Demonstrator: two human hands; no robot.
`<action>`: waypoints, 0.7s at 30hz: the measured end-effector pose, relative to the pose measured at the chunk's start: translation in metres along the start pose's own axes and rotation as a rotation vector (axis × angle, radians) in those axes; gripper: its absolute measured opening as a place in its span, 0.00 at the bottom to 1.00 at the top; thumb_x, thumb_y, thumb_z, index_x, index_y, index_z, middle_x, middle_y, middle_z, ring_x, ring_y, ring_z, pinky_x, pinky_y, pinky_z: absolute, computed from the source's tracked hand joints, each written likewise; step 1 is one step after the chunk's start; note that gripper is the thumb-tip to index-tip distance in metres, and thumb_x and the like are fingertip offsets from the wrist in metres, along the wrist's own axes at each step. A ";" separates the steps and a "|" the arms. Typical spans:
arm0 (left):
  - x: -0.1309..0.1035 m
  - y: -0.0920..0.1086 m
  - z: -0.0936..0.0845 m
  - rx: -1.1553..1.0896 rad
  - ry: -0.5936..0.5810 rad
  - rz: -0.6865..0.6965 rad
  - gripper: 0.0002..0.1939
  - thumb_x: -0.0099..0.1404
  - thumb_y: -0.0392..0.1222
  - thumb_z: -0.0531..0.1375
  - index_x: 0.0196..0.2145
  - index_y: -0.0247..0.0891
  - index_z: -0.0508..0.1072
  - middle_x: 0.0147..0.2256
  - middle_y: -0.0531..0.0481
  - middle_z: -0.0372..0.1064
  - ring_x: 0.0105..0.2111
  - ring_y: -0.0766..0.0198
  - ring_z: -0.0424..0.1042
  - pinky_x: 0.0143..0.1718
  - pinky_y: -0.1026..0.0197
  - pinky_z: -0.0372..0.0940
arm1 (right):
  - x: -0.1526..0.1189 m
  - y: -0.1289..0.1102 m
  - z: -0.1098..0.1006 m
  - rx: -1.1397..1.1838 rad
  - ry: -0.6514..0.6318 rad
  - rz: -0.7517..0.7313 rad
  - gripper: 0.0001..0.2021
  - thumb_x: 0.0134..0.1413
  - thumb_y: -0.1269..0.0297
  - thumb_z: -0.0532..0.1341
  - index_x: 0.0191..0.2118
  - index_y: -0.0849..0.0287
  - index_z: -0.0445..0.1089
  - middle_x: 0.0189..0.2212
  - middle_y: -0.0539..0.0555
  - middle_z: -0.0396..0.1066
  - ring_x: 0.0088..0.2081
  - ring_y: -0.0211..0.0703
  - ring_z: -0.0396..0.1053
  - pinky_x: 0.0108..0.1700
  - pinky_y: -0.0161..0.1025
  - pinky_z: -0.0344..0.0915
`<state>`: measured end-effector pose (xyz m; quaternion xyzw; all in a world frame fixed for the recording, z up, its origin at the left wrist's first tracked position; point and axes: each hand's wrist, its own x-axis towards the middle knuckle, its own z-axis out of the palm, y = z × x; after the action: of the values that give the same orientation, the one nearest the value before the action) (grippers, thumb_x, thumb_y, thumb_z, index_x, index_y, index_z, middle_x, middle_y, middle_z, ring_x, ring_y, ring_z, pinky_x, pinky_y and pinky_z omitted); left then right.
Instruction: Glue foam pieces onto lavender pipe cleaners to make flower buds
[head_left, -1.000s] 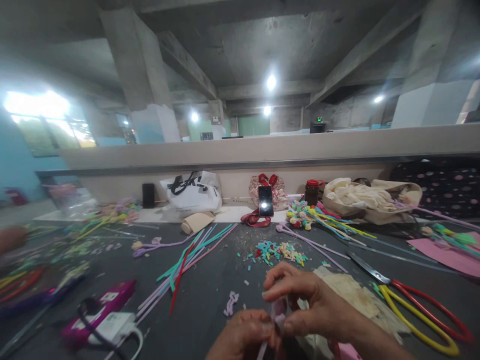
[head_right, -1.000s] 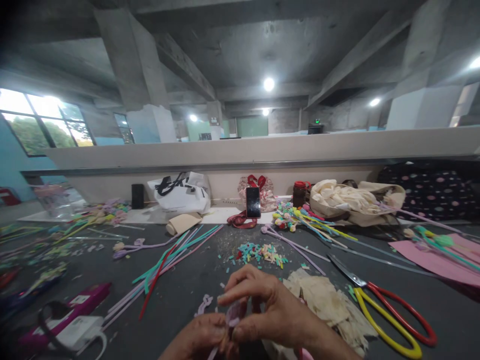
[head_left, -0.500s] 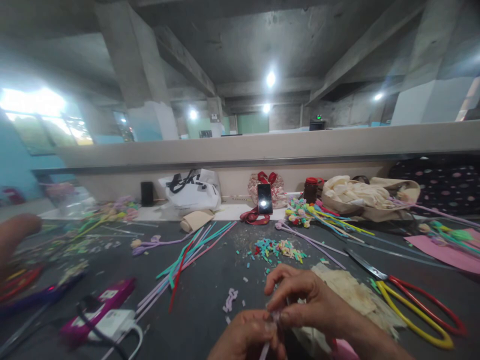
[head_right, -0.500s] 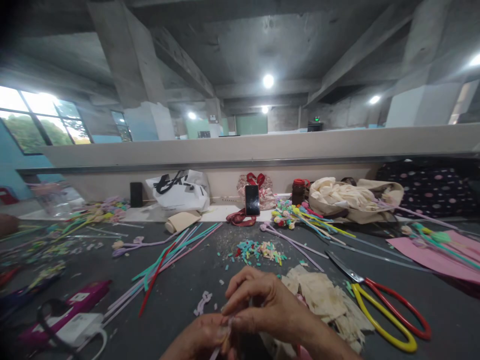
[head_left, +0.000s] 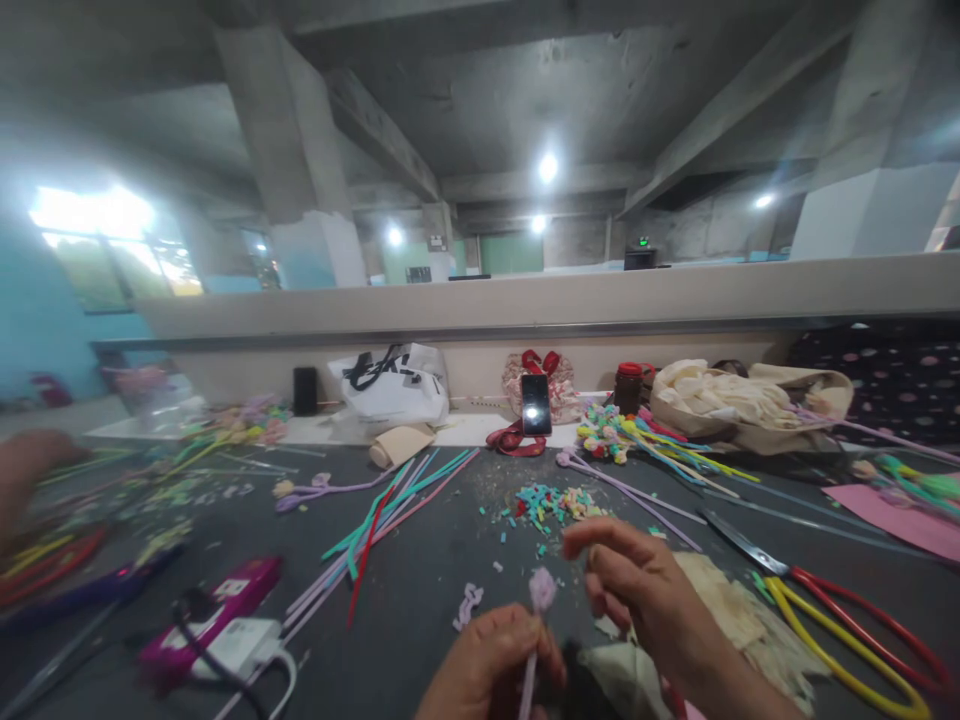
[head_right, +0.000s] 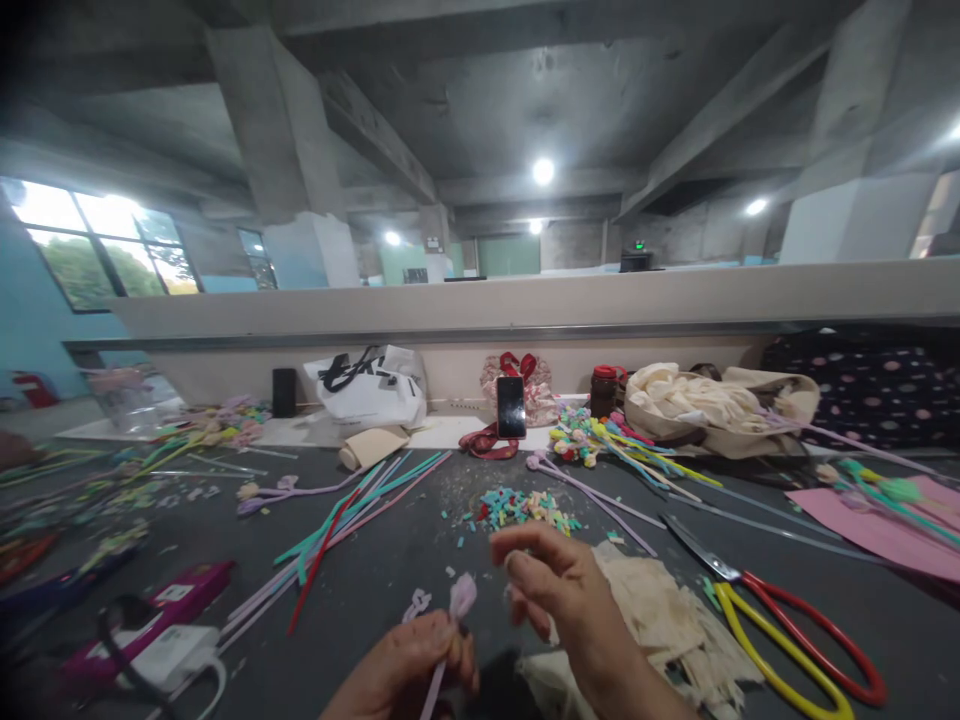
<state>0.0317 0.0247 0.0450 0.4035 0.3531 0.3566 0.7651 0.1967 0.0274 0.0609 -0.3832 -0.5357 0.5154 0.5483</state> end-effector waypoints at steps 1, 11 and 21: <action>0.003 0.000 -0.002 -0.010 0.038 -0.005 0.14 0.46 0.50 0.60 0.18 0.34 0.67 0.18 0.54 0.64 0.13 0.76 0.54 0.16 0.69 0.48 | -0.002 0.002 0.002 -0.008 0.057 0.049 0.12 0.45 0.55 0.59 0.29 0.60 0.69 0.21 0.47 0.65 0.14 0.26 0.54 0.14 0.26 0.46; 0.019 -0.005 -0.001 -0.141 0.213 0.175 0.16 0.39 0.48 0.66 0.22 0.33 0.70 0.18 0.54 0.63 0.18 0.71 0.60 0.20 0.68 0.55 | -0.006 0.040 0.029 0.002 -0.055 0.129 0.15 0.35 0.55 0.65 0.22 0.61 0.63 0.15 0.43 0.61 0.15 0.28 0.57 0.18 0.27 0.53; 0.008 0.006 0.004 0.135 0.204 0.241 0.19 0.45 0.54 0.61 0.27 0.33 0.75 0.22 0.49 0.67 0.22 0.68 0.62 0.17 0.71 0.53 | -0.006 0.019 0.023 -0.022 -0.022 0.200 0.18 0.40 0.50 0.61 0.21 0.62 0.63 0.15 0.44 0.62 0.10 0.25 0.54 0.13 0.24 0.49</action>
<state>0.0373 0.0328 0.0496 0.4548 0.4012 0.4603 0.6483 0.1720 0.0220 0.0445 -0.4351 -0.5066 0.5656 0.4839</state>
